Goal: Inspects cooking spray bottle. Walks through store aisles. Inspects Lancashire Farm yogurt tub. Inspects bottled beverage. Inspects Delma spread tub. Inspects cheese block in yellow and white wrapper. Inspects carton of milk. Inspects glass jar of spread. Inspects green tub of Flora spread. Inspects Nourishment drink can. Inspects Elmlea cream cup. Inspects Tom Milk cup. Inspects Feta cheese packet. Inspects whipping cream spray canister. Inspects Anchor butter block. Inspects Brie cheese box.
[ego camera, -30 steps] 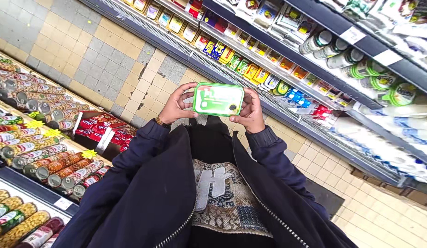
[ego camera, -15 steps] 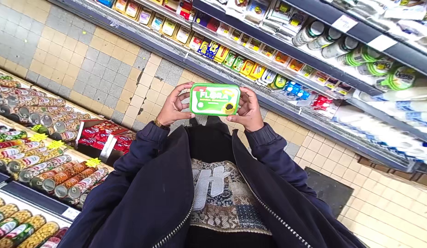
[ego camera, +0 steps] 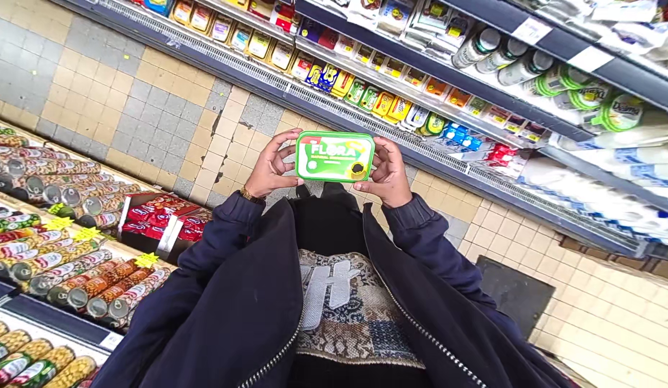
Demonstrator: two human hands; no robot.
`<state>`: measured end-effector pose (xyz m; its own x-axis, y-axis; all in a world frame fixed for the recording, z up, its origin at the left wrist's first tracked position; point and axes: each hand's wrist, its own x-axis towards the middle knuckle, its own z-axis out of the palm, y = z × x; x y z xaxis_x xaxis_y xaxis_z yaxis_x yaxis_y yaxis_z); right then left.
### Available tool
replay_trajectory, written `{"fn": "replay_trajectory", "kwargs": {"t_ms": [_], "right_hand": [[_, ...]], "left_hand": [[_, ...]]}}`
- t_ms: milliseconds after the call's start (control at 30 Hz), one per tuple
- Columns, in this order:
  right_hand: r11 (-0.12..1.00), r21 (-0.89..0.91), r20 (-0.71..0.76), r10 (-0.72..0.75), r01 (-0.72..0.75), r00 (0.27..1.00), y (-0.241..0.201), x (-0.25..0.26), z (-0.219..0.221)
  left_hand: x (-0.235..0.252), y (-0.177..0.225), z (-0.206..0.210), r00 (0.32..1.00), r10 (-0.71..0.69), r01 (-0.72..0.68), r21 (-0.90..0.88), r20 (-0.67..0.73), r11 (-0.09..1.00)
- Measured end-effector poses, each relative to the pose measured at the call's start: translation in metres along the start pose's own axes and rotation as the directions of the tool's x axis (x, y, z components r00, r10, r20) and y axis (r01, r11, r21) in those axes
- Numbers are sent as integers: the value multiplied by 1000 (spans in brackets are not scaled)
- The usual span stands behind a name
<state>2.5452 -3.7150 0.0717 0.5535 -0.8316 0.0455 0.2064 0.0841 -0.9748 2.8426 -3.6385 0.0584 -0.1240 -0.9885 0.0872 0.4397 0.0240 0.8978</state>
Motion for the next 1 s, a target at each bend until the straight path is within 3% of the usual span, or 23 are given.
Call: {"fn": "replay_trajectory", "kwargs": {"t_ms": [800,1000], "right_hand": [[999,14,-93,41,-39,995,7,-4,-14],[994,108,-219,48,-24,975,16,4,-22]], "left_hand": [[25,-18,-1,998,-51,53,-51,40,997],[39,-31,3,998,-68,67,-94,-7,993]]}}
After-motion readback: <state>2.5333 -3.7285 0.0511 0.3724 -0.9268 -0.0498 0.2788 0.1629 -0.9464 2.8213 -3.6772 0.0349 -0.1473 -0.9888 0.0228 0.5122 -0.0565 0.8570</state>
